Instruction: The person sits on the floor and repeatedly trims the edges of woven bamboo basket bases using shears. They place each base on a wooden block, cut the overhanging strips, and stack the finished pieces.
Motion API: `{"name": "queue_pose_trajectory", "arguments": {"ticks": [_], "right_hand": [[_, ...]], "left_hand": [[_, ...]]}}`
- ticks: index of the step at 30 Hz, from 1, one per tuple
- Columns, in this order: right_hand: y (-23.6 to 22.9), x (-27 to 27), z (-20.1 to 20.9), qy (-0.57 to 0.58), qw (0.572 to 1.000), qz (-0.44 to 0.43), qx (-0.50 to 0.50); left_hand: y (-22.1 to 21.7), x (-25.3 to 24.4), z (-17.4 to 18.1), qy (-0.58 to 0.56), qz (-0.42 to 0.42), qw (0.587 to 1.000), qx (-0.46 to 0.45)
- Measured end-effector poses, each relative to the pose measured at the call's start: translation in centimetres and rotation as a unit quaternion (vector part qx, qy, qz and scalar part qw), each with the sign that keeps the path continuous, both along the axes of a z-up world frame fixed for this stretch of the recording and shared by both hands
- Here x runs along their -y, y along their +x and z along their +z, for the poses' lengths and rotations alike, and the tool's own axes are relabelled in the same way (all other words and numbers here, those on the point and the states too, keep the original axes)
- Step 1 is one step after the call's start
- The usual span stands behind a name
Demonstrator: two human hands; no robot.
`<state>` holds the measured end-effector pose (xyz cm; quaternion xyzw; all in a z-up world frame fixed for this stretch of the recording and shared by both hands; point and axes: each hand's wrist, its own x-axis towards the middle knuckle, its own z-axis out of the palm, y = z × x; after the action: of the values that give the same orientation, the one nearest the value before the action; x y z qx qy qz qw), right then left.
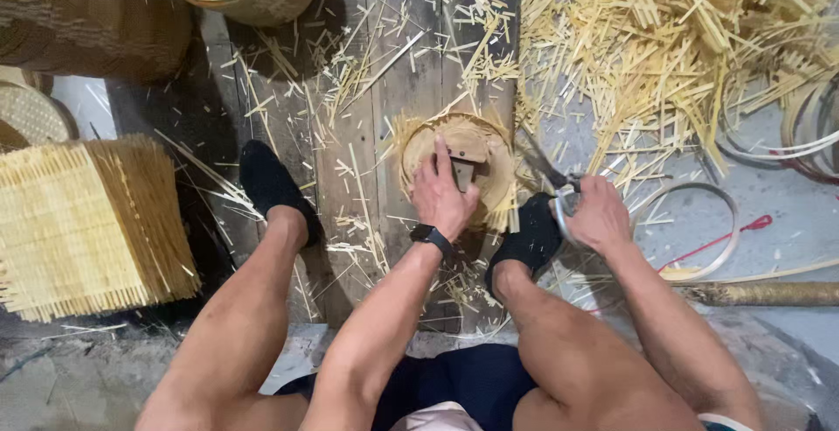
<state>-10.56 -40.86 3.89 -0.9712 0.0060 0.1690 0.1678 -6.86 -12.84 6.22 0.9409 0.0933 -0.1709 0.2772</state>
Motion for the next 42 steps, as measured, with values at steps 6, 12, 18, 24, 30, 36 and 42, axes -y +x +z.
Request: {"name": "queue_pose_trajectory", "arguments": {"ticks": [6,12,18,24,30,36,42], "right_hand": [[1.0,-1.3,-2.5,-0.089,0.996,0.030,-0.006],[3.4,0.6,-2.3,-0.064,0.996,0.051,-0.037],[4.6,-1.5,-3.8,-0.078,0.985,0.076,0.131],[4.5,1.5,-4.9,-0.054,0.993,0.080,0.063],[7.3,-1.9,-3.9,-0.119,0.975,0.132,0.130],[7.4,1.0,-4.3,-0.077,0.985,0.091,-0.129],[8.6,-2.0,-3.5,-0.124,0.979,0.155,0.036]], "left_hand": [[-1.5,2.0,0.1,-0.003,0.012,0.998,0.057],[-1.5,1.9,0.4,0.011,-0.012,0.997,0.070],[-1.3,0.7,0.4,0.006,-0.084,0.994,0.072],[-0.1,-1.3,0.0,0.006,-0.152,0.986,0.066],[0.5,-1.8,0.7,-0.004,-0.222,0.973,0.065],[1.9,-3.2,1.3,0.001,-0.294,0.955,0.043],[2.3,-3.5,1.2,0.010,-0.330,0.943,0.037]]}}
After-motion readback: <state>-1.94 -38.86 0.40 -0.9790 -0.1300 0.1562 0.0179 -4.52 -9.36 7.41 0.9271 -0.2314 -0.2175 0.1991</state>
